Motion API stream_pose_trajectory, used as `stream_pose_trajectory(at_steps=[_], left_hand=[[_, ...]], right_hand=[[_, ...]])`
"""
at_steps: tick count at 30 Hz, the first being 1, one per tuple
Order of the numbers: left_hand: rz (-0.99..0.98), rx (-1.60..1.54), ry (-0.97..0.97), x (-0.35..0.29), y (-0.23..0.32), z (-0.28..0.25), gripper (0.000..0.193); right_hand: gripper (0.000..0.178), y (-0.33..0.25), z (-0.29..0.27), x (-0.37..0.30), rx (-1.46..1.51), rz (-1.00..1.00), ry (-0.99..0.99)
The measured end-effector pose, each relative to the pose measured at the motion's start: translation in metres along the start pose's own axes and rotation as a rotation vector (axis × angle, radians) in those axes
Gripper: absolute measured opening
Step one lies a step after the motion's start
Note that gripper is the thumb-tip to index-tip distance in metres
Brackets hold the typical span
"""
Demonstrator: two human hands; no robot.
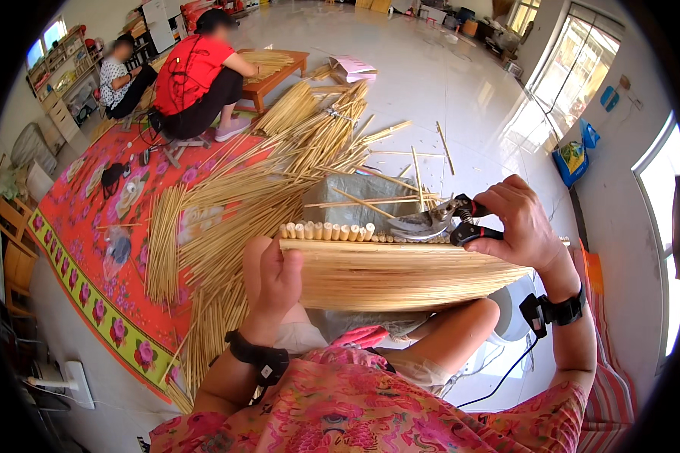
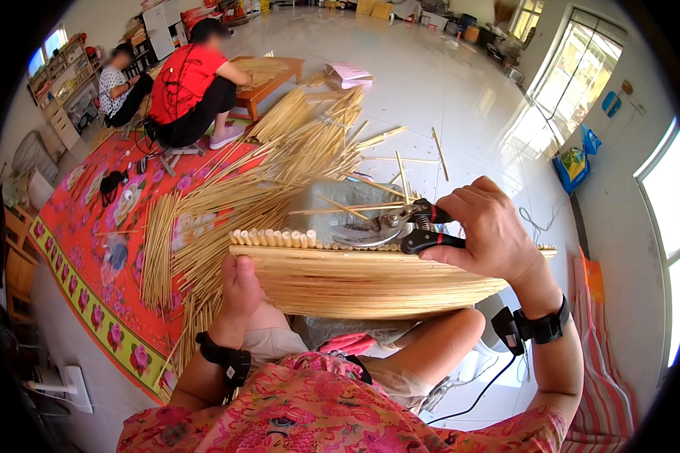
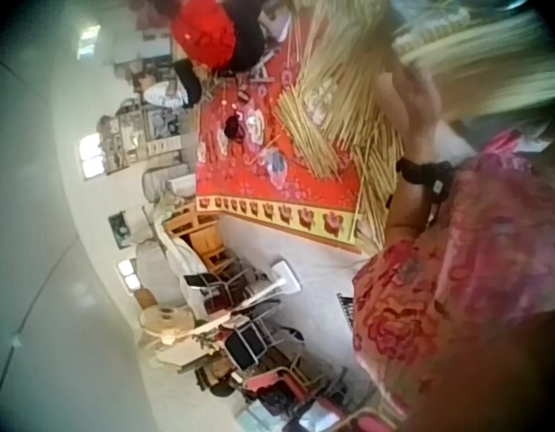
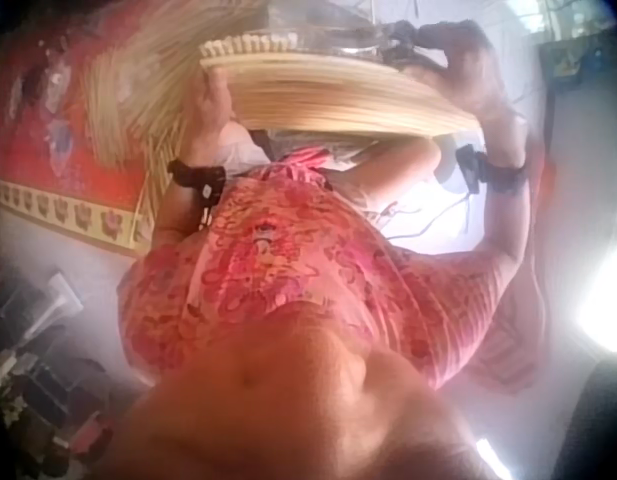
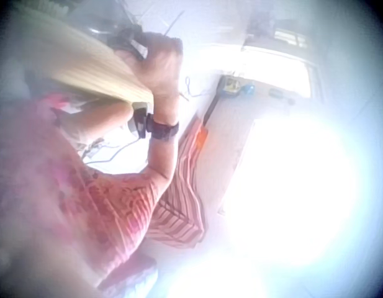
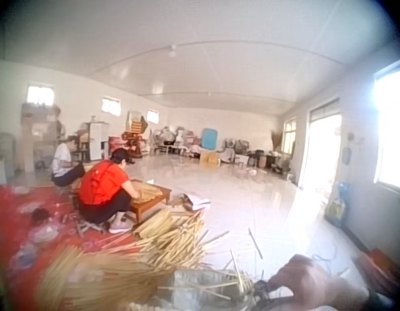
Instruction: The person holds a bundle of bamboo sticks and uses pliers to trim the ends, repeatedly aligning and cutting them to a uniform length. The person occasionally flips the bundle to work on different sides.
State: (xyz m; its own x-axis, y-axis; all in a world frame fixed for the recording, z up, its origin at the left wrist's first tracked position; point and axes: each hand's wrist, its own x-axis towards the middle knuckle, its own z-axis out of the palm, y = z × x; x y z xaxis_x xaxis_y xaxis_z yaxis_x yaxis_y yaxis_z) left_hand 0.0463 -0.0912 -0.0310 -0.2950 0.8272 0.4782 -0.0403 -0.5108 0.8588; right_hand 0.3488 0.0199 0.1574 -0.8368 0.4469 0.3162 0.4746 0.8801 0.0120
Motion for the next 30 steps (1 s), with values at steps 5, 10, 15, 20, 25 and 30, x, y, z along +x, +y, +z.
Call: stream_pose_trajectory(at_steps=[5,10,15,20,25,30], left_hand=[[-0.002,0.001,-0.003,-0.002,-0.001,0.0,0.044],[-0.007,-0.014,-0.011,-0.002,0.003,0.0,0.047],[-0.014,-0.019,-0.005,-0.004,0.003,0.0,0.047],[-0.003,-0.03,-0.009,-0.003,0.005,0.001,0.045],[-0.031,0.085,0.005,-0.004,0.004,-0.001,0.057],[-0.033,0.121,0.014,-0.006,0.002,-0.002,0.058]], right_hand=[[0.058,0.0,0.0,-0.005,0.063,0.054,0.007],[0.059,-0.011,0.004,0.002,0.107,0.054,0.005],[0.06,-0.012,0.003,0.009,0.122,0.034,-0.014],[0.062,-0.011,0.007,0.013,0.103,0.01,-0.007],[0.064,-0.01,0.007,0.013,0.079,-0.015,0.001],[0.064,-0.009,0.006,0.014,0.05,-0.05,-0.02]])
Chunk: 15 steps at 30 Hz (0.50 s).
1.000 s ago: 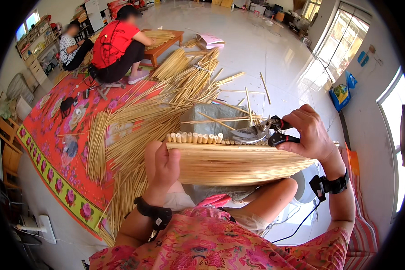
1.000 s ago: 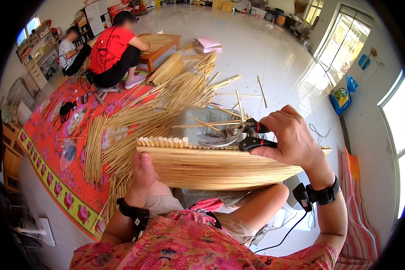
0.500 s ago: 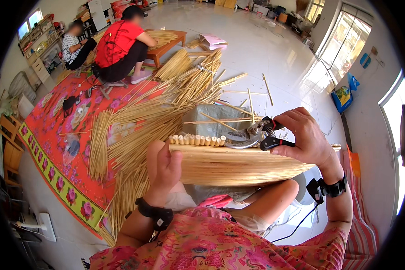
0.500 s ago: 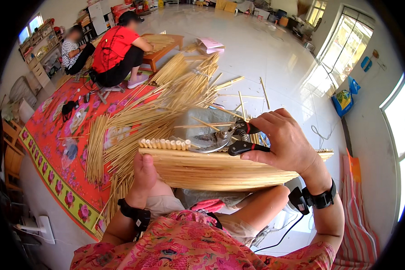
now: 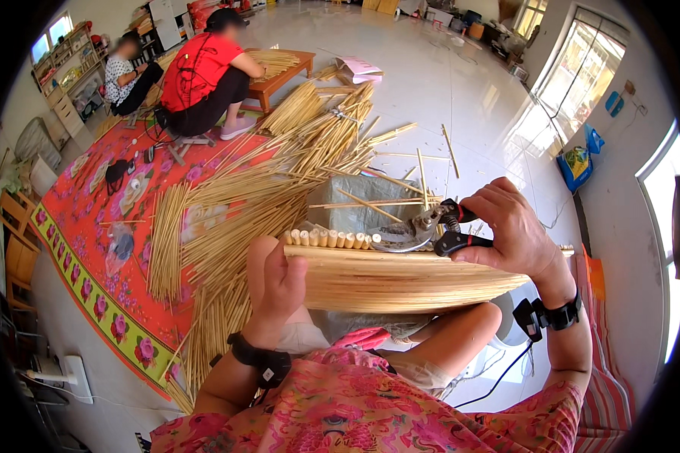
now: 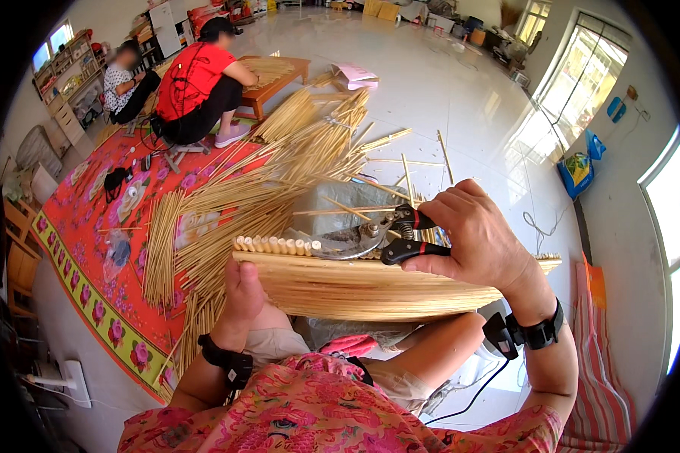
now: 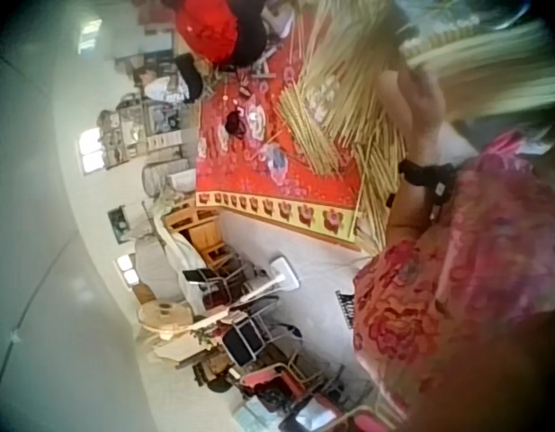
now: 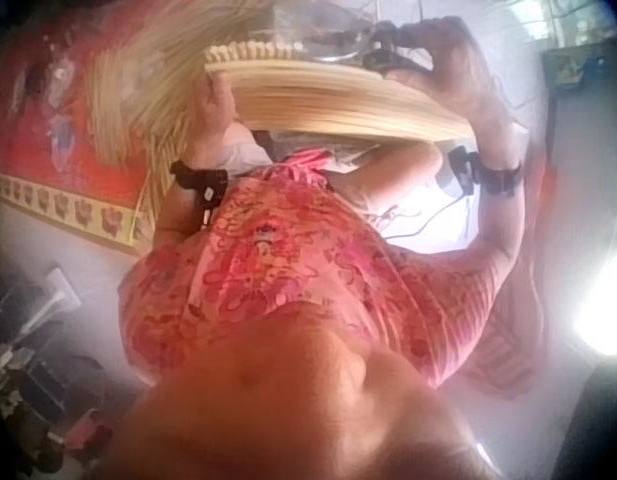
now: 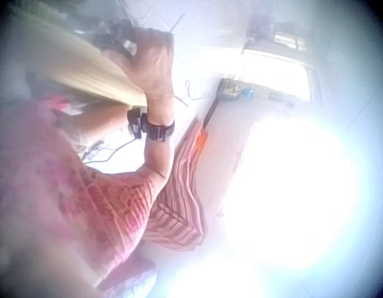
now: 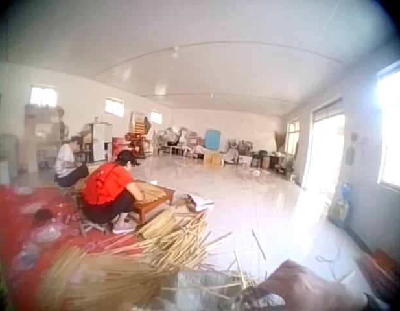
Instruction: The person holds a bundle of bamboo sticks and uses pliers to trim the ends, repeatedly aligning and cutting them to a uniform length. The person occasionally flips the bundle to work on different sides.
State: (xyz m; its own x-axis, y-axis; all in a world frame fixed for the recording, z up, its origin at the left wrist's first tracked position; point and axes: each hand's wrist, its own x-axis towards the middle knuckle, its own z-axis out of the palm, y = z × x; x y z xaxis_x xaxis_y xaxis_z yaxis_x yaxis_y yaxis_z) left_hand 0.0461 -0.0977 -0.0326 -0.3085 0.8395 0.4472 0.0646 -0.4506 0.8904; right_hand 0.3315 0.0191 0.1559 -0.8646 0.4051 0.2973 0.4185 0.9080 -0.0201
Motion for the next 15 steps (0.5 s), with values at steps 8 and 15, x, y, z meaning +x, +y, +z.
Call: stream_pose_trajectory(at_steps=[8,15], left_hand=[[0.044,-0.139,-0.041,0.0008,-0.0005,-0.0009,0.04],[-0.034,-0.096,-0.007,0.001,0.0021,-0.0007,0.041]], right_hand=[[0.054,-0.0006,-0.0005,0.0001,-0.049,-0.053,-0.012],[0.052,0.0014,-0.0025,-0.005,-0.062,-0.076,-0.054]])
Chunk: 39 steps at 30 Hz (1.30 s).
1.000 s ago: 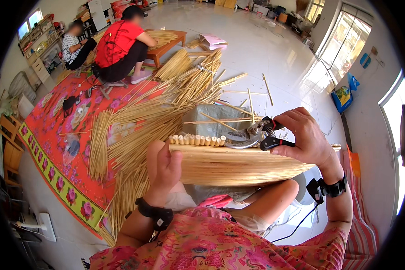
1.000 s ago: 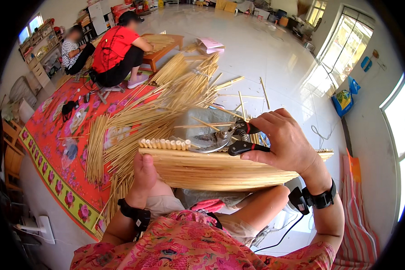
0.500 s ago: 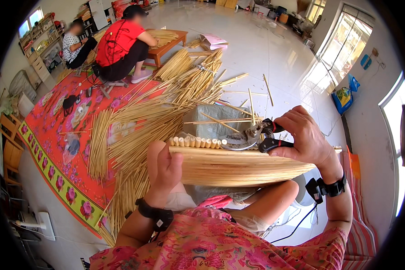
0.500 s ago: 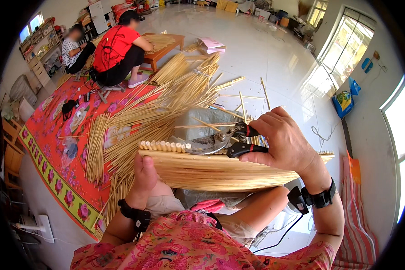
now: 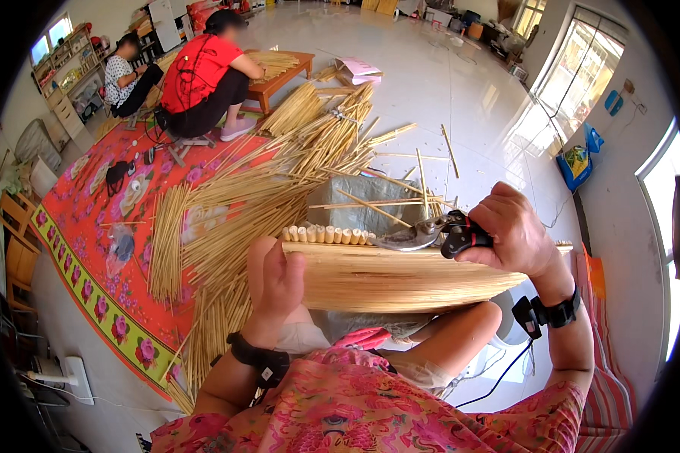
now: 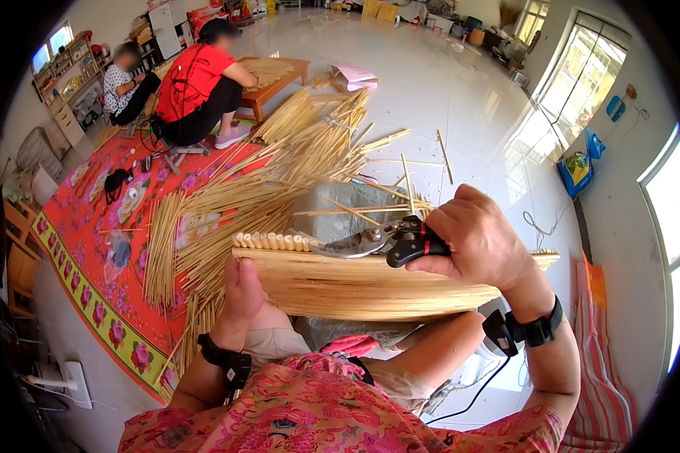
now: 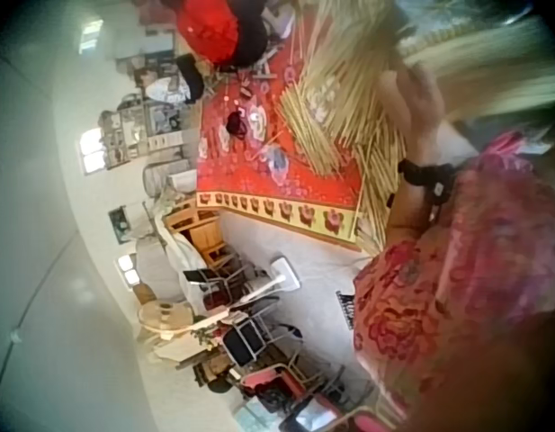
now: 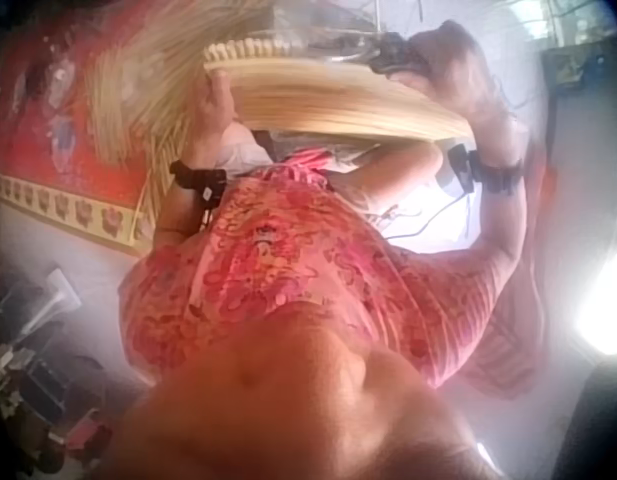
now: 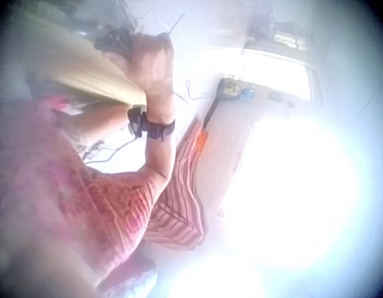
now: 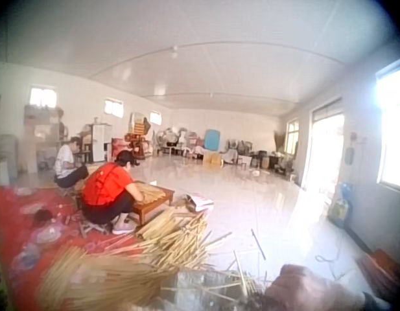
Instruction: The person holds a bundle of bamboo sticks and uses pliers to trim the ends, repeatedly aligning and cutting them to a uniform length. The person occasionally flips the bundle to work on different sides.
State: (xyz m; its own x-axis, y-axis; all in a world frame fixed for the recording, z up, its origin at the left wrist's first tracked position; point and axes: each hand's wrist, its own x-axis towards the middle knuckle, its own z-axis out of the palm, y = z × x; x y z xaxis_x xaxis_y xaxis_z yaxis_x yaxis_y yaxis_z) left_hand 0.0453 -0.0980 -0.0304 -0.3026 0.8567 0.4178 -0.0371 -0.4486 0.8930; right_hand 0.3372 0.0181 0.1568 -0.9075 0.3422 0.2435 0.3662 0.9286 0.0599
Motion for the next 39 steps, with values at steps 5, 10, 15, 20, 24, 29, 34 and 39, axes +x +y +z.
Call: stream_pose_trajectory(at_steps=[5,10,15,20,24,29,34,39], left_hand=[[0.077,-0.086,-0.011,0.001,-0.001,0.004,0.038],[0.055,-0.055,-0.011,-0.001,-0.005,0.0,0.036],[0.04,0.006,0.004,-0.002,-0.006,0.0,0.036],[0.064,-0.032,-0.012,-0.002,-0.001,0.002,0.042],[0.071,-0.039,-0.019,-0.001,0.001,0.003,0.048],[0.081,-0.038,-0.017,-0.001,0.0,0.003,0.047],[0.076,-0.043,-0.021,0.0,0.001,0.004,0.045],[0.074,-0.04,-0.025,-0.002,-0.001,0.001,0.043]], right_hand=[[0.054,-0.003,0.003,-0.004,-0.033,0.065,0.116],[0.056,-0.004,-0.006,-0.006,0.025,0.127,0.139],[0.058,-0.009,-0.007,-0.005,0.066,0.13,0.079],[0.06,-0.011,-0.005,-0.001,0.062,0.134,0.054],[0.061,-0.009,-0.002,0.002,0.052,0.106,0.064],[0.062,-0.008,-0.001,0.004,0.058,0.108,0.046],[0.062,-0.007,0.002,0.006,0.093,0.115,0.053],[0.058,-0.006,0.0,0.007,0.09,0.083,0.022]])
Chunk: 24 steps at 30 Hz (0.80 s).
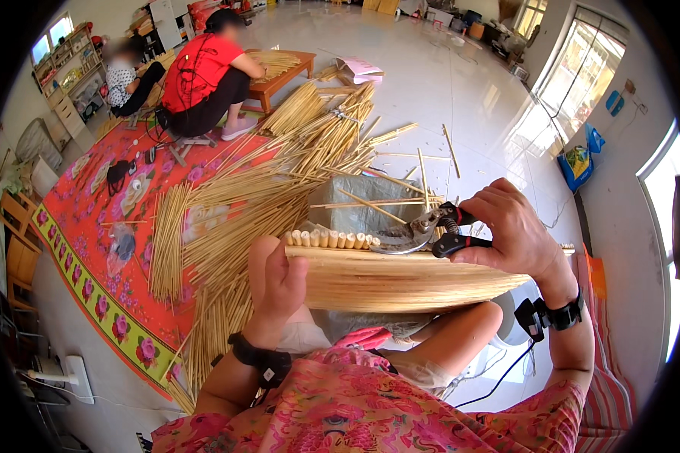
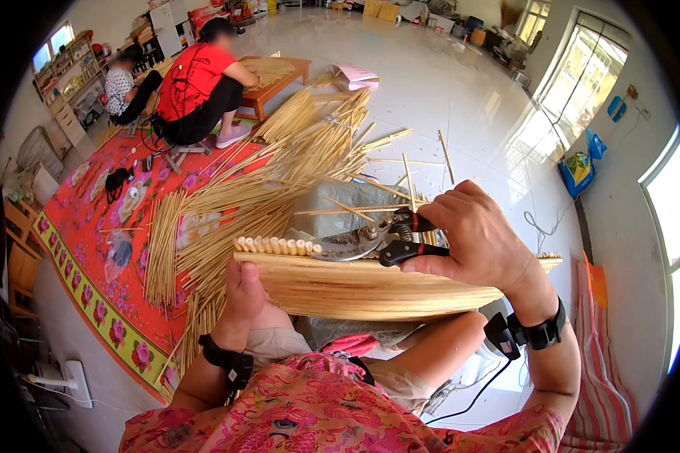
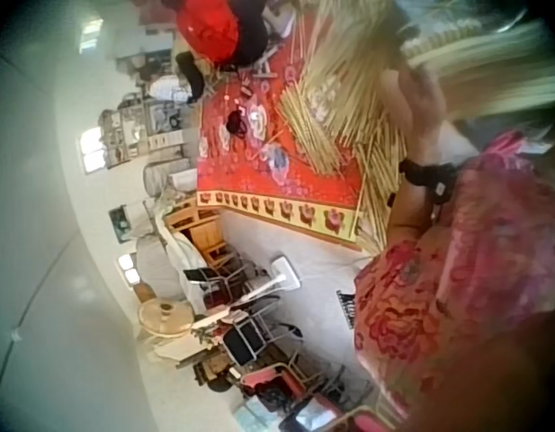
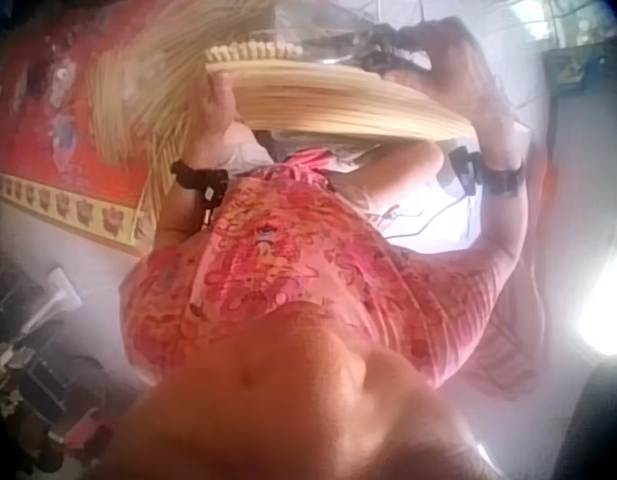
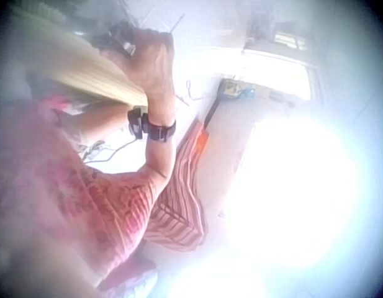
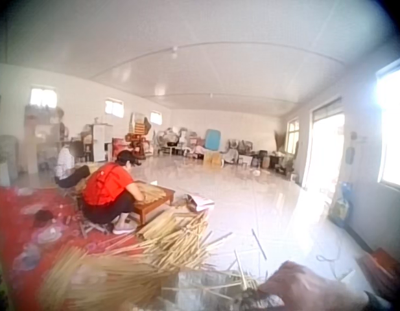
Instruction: The person holds a bundle of bamboo sticks and uses pliers to trim the ends, repeatedly aligning and cutting them to a uniform length. The person occasionally flips the bundle to work on different sides.
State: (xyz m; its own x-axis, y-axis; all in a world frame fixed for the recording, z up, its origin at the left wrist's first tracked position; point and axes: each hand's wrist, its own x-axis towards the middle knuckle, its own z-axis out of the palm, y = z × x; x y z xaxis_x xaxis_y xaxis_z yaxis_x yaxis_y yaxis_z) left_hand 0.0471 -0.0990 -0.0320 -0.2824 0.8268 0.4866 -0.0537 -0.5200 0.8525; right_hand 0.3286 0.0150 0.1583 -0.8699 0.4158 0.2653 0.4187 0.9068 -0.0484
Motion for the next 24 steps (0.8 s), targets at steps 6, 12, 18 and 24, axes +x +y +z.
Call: stream_pose_trajectory(at_steps=[6,12,18,24], left_hand=[[-0.012,-0.008,-0.013,-0.001,0.004,0.0,0.043],[-0.003,-0.01,-0.011,0.001,0.003,0.0,0.039],[-0.022,0.0,-0.012,0.002,0.001,0.0,0.034],[0.008,-0.024,-0.014,0.002,-0.003,-0.001,0.041]], right_hand=[[0.052,0.002,0.003,-0.002,-0.031,-0.055,0.016],[0.05,0.002,0.002,-0.003,-0.057,-0.088,0.029],[0.05,0.001,0.003,-0.012,-0.107,-0.043,-0.002],[0.056,0.004,-0.004,-0.012,-0.031,0.03,0.116]])
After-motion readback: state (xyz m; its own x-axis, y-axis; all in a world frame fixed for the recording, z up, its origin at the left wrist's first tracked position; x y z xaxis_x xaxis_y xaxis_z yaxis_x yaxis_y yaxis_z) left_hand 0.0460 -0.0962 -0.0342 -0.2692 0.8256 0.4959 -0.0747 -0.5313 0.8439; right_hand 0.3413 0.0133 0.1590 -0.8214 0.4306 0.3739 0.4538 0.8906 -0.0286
